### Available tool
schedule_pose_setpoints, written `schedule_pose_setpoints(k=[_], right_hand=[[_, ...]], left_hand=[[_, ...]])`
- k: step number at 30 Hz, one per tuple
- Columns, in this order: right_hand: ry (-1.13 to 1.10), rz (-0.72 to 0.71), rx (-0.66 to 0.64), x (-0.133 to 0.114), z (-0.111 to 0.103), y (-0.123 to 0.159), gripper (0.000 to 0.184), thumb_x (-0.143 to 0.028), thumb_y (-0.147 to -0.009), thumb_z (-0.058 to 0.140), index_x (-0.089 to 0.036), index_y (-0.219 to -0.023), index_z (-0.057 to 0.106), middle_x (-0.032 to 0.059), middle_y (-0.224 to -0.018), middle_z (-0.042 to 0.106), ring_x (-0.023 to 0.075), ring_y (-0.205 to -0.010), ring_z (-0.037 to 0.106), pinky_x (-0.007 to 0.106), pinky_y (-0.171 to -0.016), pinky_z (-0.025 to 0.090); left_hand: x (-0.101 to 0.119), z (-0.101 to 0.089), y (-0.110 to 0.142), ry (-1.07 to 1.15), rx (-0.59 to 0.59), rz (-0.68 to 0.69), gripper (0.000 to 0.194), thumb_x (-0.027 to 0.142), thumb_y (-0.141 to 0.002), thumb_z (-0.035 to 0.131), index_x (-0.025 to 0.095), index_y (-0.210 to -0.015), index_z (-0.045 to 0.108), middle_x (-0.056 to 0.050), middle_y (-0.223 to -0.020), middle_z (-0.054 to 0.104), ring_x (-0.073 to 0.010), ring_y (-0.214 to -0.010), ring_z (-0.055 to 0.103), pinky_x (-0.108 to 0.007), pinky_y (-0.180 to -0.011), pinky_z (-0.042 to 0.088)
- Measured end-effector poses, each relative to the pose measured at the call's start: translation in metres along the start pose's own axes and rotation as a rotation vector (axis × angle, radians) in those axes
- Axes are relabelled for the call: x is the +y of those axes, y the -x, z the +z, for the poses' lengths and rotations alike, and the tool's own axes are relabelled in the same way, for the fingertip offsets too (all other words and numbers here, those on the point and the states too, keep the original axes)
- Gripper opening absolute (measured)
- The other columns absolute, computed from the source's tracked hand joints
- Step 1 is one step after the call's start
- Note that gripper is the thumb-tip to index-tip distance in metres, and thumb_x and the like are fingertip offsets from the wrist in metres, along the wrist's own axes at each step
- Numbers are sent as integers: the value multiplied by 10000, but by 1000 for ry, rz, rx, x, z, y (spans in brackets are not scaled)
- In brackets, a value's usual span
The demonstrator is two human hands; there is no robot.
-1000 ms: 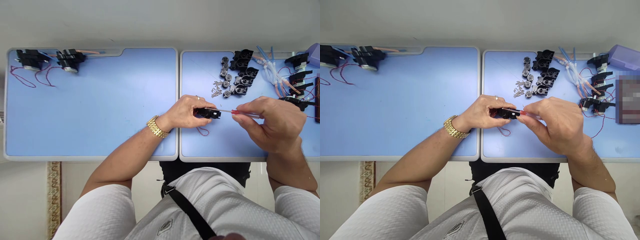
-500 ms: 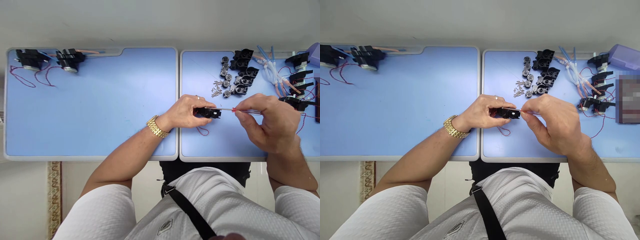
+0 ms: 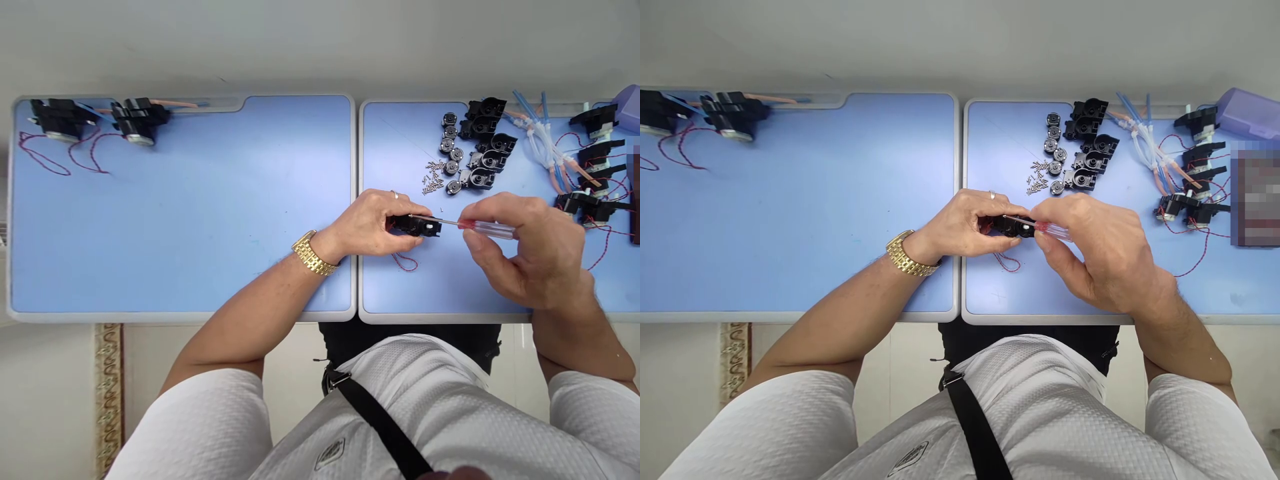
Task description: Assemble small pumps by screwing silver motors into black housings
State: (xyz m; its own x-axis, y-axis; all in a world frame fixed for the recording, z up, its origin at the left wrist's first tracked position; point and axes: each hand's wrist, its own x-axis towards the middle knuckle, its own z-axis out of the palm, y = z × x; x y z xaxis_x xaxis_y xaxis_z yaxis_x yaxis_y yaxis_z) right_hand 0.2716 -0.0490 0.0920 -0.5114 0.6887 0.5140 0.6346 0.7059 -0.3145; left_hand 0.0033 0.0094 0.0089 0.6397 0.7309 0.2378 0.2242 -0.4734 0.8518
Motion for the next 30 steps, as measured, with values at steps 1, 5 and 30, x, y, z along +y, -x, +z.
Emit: schedule_pose_setpoints(k=[1,5,30], right_hand=[[-22,5,3,-1,1,0,142,-180,-1154,672,-262,-1212,772,23,-1051,918,212,-883,879,343,-747,653],[-19,-3,115,4,5,2,127,-334,-1184,721,-272,-1091,783,-20,-923,880,171,-737,808,321,-686,596],[98,-15,204,10,7,4,254,-444,-1148,835,-281,-964,773,-41,-713,811,168,-572,737,350,-545,492]], left_hand=[[0,0,0,3,3,2,323,310,-886,837,246,-1178,958,-24,-929,899,-151,-751,764,-282,-699,536],[-1,1,0,10,6,4,310,306,-889,846,245,-1171,957,-19,-916,894,-152,-762,771,-278,-707,541],[-1,1,1,10,4,27,321,283,-900,855,239,-1202,956,-30,-973,915,-160,-795,799,-284,-746,572]])
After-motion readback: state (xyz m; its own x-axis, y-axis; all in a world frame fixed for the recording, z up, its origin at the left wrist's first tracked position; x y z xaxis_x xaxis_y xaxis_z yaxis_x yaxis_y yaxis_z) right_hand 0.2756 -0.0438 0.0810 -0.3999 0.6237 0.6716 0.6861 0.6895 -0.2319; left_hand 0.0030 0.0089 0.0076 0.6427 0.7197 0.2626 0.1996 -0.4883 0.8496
